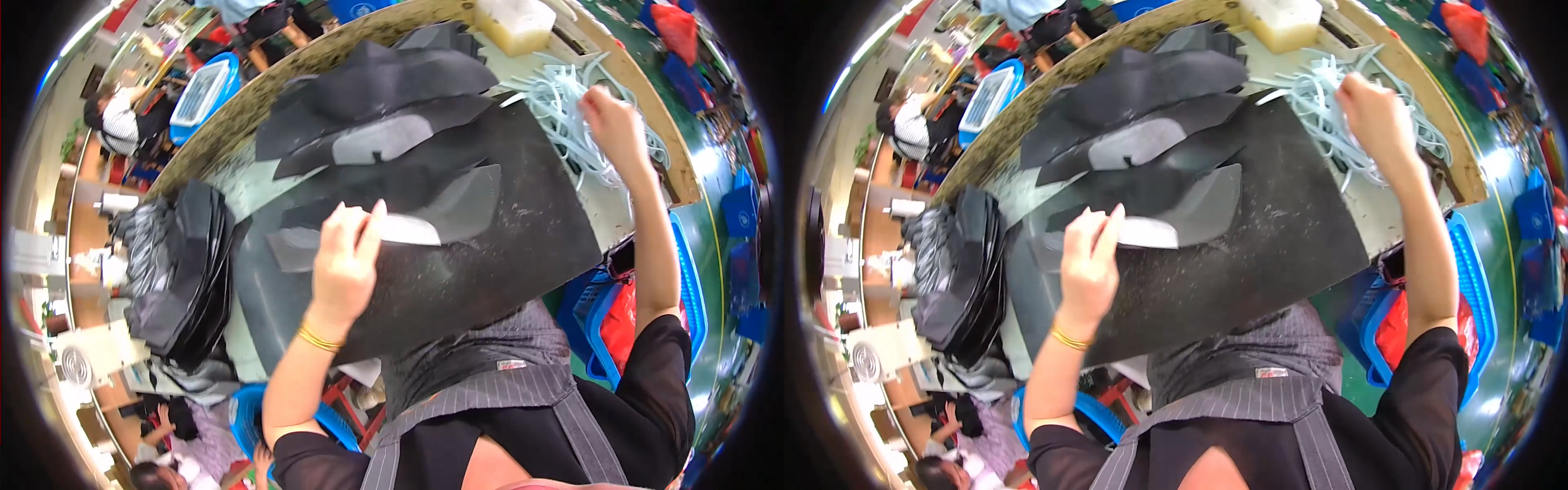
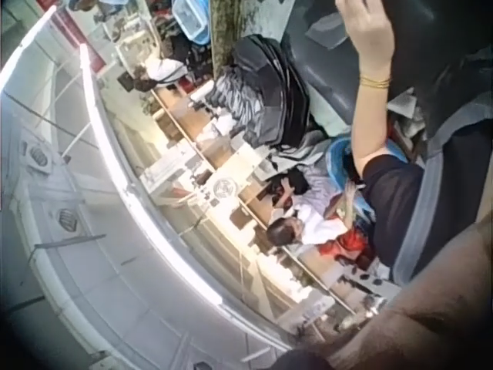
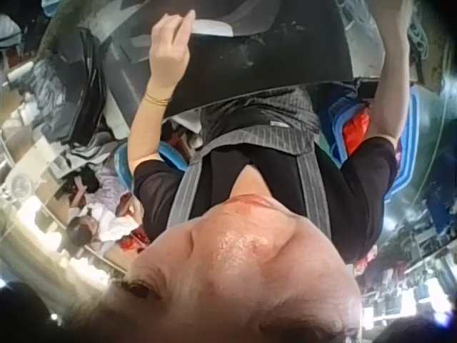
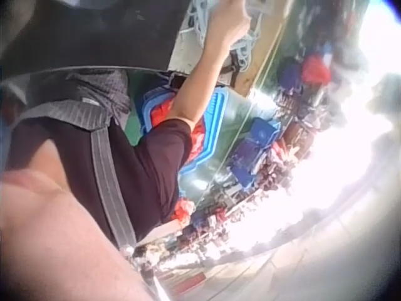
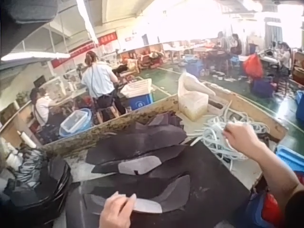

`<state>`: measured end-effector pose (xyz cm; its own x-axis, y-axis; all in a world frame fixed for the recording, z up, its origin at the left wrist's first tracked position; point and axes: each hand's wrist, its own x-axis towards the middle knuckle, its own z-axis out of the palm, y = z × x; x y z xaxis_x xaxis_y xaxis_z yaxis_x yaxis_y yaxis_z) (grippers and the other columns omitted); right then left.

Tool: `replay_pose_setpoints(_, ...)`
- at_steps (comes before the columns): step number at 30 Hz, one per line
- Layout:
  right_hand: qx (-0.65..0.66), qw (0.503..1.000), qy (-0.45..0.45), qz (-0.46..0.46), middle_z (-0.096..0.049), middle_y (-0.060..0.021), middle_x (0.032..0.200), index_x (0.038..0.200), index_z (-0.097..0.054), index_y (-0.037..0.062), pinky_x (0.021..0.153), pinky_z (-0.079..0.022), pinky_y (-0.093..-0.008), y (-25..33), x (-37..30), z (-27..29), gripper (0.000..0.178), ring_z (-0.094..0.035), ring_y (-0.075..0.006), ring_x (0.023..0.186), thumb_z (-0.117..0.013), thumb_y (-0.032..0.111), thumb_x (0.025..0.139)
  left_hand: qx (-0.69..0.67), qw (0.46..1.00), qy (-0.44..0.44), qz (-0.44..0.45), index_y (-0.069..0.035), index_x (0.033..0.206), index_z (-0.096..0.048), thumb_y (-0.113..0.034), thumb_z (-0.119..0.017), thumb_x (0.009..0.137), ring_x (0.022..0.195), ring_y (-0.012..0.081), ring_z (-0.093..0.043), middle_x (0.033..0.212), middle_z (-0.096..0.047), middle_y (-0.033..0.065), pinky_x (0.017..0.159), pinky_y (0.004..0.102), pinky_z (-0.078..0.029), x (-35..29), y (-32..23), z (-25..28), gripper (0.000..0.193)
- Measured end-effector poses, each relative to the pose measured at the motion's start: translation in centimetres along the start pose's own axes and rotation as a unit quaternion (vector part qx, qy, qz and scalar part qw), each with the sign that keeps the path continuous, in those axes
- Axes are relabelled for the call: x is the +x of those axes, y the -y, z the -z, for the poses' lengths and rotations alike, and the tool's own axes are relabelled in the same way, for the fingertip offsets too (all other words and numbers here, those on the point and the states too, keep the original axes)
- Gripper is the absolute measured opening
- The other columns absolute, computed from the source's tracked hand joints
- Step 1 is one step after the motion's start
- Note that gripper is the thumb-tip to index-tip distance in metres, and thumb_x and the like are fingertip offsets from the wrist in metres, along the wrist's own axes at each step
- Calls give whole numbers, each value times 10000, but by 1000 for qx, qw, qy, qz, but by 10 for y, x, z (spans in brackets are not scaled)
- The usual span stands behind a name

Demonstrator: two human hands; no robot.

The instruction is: Assembling shoe upper parts by applying reinforcement strips and folding edges at a factory workbench.

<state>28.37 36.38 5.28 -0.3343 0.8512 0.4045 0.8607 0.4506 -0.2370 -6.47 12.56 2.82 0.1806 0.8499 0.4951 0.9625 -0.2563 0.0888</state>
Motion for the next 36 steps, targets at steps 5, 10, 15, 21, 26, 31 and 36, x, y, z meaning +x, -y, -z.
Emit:
replay_pose_setpoints(5,467,881,45,-55,-699,-53,952,1113,-615,32,714,-487,-241,5,-18,46,163,-552,-110,735,-499,137,1067,-41,996,-40,62,-48,1007,-744,-46,-730,743,961,280,-657,973,-685,77,904,424,-541,-82,-44,5,265)
replay_pose_setpoints(10,921,385,36,-42,-471,-38,956,1032,-498,55,717,-439,-237,78,-86,36,281,-465,-131,858,-732,181,940,-141,981,41,129,-86,953,-735,-81,-771,722,826,251,-672,932,-676,37,698,370,-532,-86,-76,20,233)
replay_pose_setpoints(15,809,455,343,-142,-598,-38,993,1081,-605,39,658,-451,-236,213,-134,-21,197,-544,-102,787,-671,35,896,-25,987,-7,157,-101,1008,-696,-149,-687,832,786,210,-635,882,-615,21,665,359,-514,-95,-116,-3,182)
replay_pose_setpoints(21,518,806,271,89,-715,-116,984,1048,-721,10,764,-555,-307,248,-161,-41,174,-712,-235,862,-689,5,877,15,986,65,153,-37,1209,-684,-196,-717,796,1140,292,-604,1175,-653,105,1013,483,-454,-126,-85,51,445)
replay_pose_setpoints(26,496,810,287,123,-662,-138,839,920,-643,16,646,-540,-360,283,-178,-39,124,-692,-300,745,-724,-16,832,-20,986,63,154,-15,1153,-716,-86,-676,828,1178,298,-574,1227,-663,85,1059,555,-418,-180,-72,49,335)
replay_pose_setpoints(31,506,791,316,138,-654,-145,817,921,-618,16,626,-535,-360,305,-188,-58,127,-677,-319,718,-708,-21,840,-67,984,10,164,27,1149,-683,-51,-765,751,1190,333,-562,1222,-604,161,1049,566,-459,-201,-65,37,414)
replay_pose_setpoints(36,476,810,328,99,-656,-145,812,923,-621,16,616,-532,-360,307,-189,-56,132,-675,-312,710,-712,-14,833,-117,974,-36,192,46,1189,-636,-49,-809,723,1226,412,-531,1277,-533,190,1041,507,-495,-210,-65,35,506)
